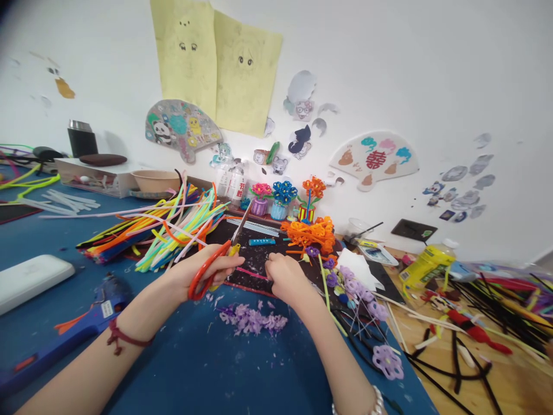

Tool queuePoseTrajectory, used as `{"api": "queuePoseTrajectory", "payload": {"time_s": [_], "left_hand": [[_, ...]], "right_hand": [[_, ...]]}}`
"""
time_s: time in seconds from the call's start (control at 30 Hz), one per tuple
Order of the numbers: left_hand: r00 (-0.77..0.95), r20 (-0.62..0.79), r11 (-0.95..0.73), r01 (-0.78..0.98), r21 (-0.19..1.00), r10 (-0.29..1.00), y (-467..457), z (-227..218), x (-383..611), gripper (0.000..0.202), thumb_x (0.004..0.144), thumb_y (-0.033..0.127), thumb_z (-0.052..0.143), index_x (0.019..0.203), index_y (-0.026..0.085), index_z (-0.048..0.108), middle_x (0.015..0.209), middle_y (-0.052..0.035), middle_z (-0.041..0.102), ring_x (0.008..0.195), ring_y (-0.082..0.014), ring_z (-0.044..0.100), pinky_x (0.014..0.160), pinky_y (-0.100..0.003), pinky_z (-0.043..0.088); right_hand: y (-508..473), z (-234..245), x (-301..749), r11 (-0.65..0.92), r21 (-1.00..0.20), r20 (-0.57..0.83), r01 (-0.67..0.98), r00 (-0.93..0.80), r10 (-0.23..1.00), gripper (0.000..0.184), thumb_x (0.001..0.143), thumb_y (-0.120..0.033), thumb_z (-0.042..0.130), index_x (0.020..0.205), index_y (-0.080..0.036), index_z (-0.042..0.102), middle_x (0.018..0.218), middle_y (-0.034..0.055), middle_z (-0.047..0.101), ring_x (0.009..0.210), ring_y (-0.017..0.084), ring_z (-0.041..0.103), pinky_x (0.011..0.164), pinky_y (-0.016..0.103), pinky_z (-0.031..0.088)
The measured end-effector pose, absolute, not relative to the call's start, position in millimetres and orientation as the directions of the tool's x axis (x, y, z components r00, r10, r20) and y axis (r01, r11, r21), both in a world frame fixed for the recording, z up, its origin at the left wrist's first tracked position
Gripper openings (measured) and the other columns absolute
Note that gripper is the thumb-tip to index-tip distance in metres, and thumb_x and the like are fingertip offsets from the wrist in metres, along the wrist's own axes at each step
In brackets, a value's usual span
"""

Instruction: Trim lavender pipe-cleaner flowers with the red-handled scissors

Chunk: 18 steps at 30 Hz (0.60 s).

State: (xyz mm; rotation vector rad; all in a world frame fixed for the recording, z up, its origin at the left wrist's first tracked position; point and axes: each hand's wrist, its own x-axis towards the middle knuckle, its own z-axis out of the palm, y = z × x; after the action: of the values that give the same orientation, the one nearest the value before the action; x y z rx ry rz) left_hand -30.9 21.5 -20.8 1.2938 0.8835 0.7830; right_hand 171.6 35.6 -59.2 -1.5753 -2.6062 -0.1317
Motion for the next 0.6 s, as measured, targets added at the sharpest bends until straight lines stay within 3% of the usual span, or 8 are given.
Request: {"api": "queuePoseTrajectory", "payload": {"time_s": [0.2, 0.47, 0.6], "left_hand": [[0.459, -0.112, 0.127, -0.001, 0.992, 0.881, 21.7, -19.4, -31.9, 0.034, 0.07, 0.036, 0.067, 0.054, 0.02, 0.043, 0.041, 0.0099, 0.038, 0.035, -0.0033, 0.029, 0.035, -0.018, 0.019], [0.463, -0.109, 0.126, -0.006, 0.992, 0.879, 19.7, -16.7, -32.7, 0.036, 0.071, 0.036, 0.067, 0.052, 0.02, 0.042, 0.039, 0.0086, 0.039, 0.034, -0.0027, 0.03, 0.035, -0.018, 0.019], [0.471, -0.11, 0.129, -0.008, 0.992, 0.875, 19.8, -16.9, -33.1, 0.036, 0.071, 0.035, 0.067, 0.051, 0.019, 0.042, 0.039, 0.0088, 0.038, 0.034, -0.0026, 0.03, 0.035, -0.018, 0.02]], "right_hand": [[27.0, -49.8, 175.0, 0.461, 0.008, 0.107, 0.887, -0.459, 0.882, 0.021, 0.066, 0.001, 0.056, 0.065, -0.019, 0.057, 0.076, 0.0014, 0.057, 0.067, 0.015, 0.054, 0.056, 0.027, 0.026], [38.8, -59.7, 165.3, 0.285, 0.01, 0.191, 0.959, -0.281, 0.94, 0.018, 0.069, -0.002, 0.056, 0.074, -0.019, 0.057, 0.079, 0.0032, 0.06, 0.067, 0.017, 0.056, 0.054, 0.027, 0.023], [40.9, -65.2, 160.4, 0.294, 0.014, 0.192, 0.956, -0.291, 0.937, 0.011, 0.078, -0.009, 0.056, 0.079, -0.019, 0.057, 0.08, 0.0042, 0.062, 0.07, 0.018, 0.057, 0.056, 0.027, 0.025]]}}
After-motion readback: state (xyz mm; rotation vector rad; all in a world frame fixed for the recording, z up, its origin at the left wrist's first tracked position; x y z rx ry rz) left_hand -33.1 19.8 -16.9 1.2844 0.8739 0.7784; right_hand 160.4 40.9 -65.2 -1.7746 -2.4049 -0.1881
